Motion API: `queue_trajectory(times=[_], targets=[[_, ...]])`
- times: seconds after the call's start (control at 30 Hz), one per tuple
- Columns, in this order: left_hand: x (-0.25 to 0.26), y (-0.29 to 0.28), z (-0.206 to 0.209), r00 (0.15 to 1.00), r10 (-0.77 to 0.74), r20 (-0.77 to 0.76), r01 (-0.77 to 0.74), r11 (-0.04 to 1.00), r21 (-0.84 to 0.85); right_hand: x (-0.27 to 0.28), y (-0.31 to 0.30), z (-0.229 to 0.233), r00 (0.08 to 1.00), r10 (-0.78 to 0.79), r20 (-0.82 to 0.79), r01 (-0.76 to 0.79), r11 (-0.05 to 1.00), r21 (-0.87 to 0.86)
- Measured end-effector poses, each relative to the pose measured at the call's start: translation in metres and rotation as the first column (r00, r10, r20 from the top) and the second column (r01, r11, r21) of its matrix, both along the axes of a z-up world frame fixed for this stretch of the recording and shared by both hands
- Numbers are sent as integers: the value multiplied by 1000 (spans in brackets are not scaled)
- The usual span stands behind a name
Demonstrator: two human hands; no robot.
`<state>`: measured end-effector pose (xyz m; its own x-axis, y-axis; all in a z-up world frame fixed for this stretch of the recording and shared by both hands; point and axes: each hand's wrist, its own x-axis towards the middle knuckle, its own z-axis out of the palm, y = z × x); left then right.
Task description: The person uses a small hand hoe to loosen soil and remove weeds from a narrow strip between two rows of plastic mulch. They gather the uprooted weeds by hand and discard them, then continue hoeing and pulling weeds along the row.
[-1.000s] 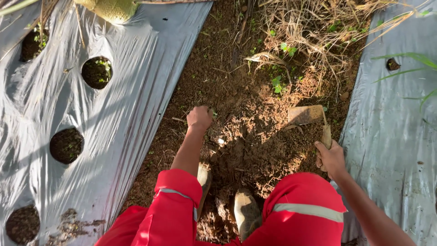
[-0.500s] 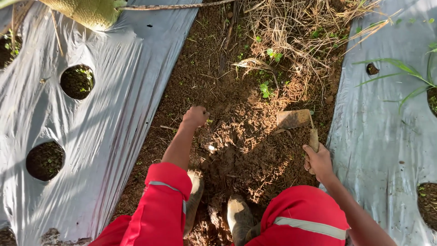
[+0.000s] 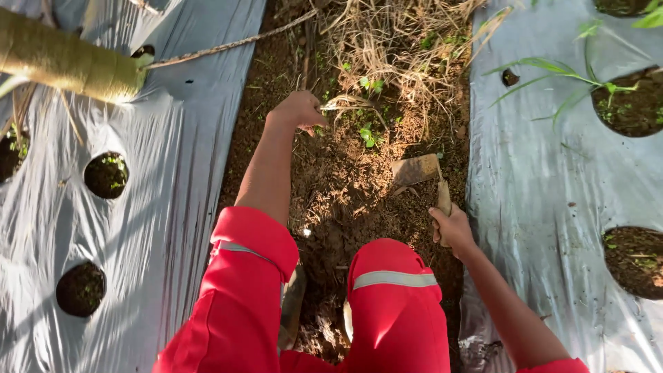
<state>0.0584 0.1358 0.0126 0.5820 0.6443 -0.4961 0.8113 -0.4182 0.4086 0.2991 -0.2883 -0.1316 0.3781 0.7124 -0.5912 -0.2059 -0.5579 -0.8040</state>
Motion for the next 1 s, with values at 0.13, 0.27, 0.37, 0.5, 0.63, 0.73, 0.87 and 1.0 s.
queue_trajectory(times=[0.13,0.27,0.37,0.5,0.63,0.73,0.87,1.0], targets=[[35,-3,4,990,-137,-24,138,990,39,-1,4,4,1000,-14,19,14,1000,-15],[38,7,-35,984,-176,-37,178,981,74,-2,13,19,995,32,90,-25,996,-82],[38,19,-90,982,-186,5,186,982,32,3,27,36,987,92,134,-68,983,-169],[36,13,-134,969,-232,85,239,968,-79,13,54,40,945,246,217,-167,930,-327],[57,2,-199,927,-374,27,375,924,-69,32,95,32,781,535,322,-290,766,-573],[68,-8,-134,928,-371,-36,360,916,-179,44,115,26,640,669,378,-269,656,-706],[97,-13,-137,928,-355,-113,359,933,16,50,140,39,559,773,299,-285,518,-807],[141,-24,-262,925,-360,-121,375,915,150,19,165,101,636,717,284,-234,530,-815]])
